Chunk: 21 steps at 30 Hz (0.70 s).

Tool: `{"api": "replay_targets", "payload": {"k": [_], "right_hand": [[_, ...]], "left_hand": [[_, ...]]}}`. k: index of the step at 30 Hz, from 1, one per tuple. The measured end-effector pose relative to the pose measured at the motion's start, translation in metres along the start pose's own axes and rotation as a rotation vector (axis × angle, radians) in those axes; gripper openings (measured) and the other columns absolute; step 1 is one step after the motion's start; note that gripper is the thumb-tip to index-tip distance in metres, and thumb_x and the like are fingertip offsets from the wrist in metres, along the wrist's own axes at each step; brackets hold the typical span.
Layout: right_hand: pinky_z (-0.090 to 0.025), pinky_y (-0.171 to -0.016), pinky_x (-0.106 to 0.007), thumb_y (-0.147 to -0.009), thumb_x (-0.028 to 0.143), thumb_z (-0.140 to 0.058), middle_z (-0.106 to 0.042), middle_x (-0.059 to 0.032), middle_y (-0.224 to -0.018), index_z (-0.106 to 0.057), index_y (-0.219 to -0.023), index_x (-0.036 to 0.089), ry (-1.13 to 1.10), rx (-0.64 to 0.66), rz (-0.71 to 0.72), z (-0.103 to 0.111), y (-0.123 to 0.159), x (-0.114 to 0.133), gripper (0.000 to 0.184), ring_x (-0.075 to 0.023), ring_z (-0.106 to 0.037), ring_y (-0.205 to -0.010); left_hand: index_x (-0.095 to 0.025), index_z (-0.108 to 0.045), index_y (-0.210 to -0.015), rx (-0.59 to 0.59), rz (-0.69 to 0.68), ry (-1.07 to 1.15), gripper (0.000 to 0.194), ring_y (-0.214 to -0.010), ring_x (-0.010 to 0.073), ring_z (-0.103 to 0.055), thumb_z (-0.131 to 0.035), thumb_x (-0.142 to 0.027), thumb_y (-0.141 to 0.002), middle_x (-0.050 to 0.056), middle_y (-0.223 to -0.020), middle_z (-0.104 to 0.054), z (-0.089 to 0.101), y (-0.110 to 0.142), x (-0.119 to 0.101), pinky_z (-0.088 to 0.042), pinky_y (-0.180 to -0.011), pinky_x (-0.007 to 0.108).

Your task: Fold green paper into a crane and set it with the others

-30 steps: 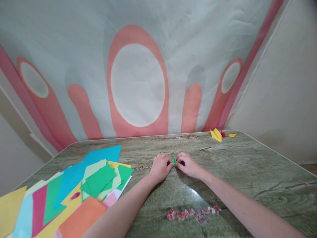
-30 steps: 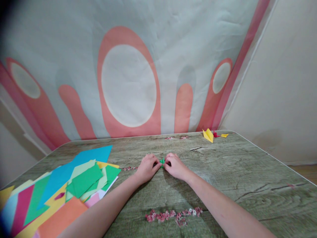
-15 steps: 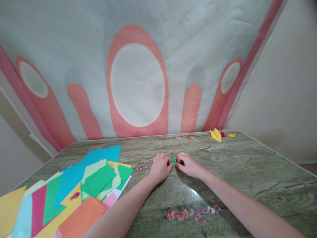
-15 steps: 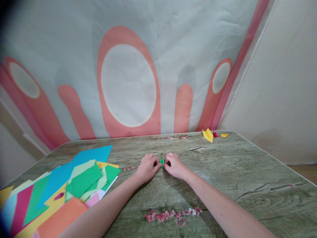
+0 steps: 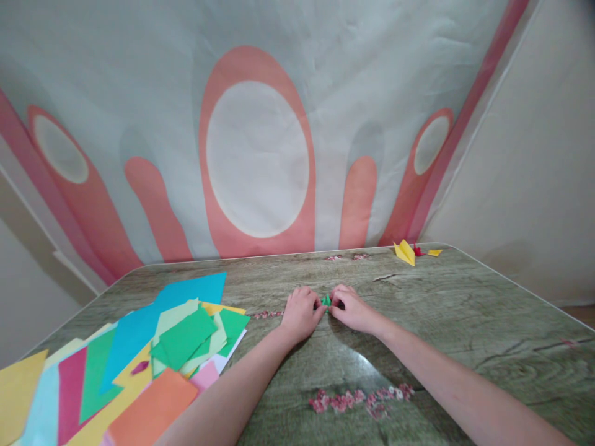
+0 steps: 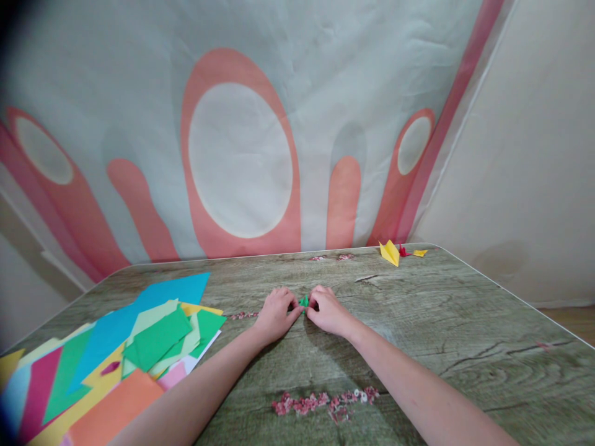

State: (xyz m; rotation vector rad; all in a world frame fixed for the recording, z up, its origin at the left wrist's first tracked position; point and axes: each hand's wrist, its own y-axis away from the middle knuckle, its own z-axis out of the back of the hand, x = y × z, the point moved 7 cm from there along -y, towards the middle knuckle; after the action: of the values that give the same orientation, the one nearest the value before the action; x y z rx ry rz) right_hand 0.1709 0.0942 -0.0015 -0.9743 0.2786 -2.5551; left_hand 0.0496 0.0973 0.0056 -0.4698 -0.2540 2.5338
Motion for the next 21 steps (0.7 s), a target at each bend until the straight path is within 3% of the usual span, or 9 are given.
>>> {"api": "replay_targets", "payload": {"k": [14, 21], "right_hand": [[-0.038, -0.076, -0.031, -0.071, 0.012, -0.059, -0.054, -0.0025, -0.078, -0.049, -0.059, 0.017, 0.003, -0.006, 0.025, -0.0013, 0.0007, -0.0034, 0.017, -0.0167, -0.049, -0.081], [-0.039, -0.074, -0.031, -0.071, 0.014, -0.061, -0.055, -0.0024, -0.079, -0.052, -0.072, 0.018, -0.01, -0.042, -0.004, -0.0003, 0.0023, -0.0064, 0.01, -0.0175, -0.049, -0.081]], "left_hand": [[-0.019, -0.056, -0.079, 0.001, 0.009, -0.014, 0.022, -0.09, 0.021, -0.047, -0.053, -0.04, -0.082, 0.005, -0.089, -0.053, -0.0021, -0.0022, 0.0002, -0.037, -0.078, 0.033], [-0.024, -0.054, -0.096, -0.024, 0.045, 0.031, 0.02, -0.095, 0.0211, -0.046, -0.059, -0.033, -0.079, 0.003, -0.097, -0.051, 0.0015, -0.0009, -0.0019, -0.037, -0.081, 0.034]]}}
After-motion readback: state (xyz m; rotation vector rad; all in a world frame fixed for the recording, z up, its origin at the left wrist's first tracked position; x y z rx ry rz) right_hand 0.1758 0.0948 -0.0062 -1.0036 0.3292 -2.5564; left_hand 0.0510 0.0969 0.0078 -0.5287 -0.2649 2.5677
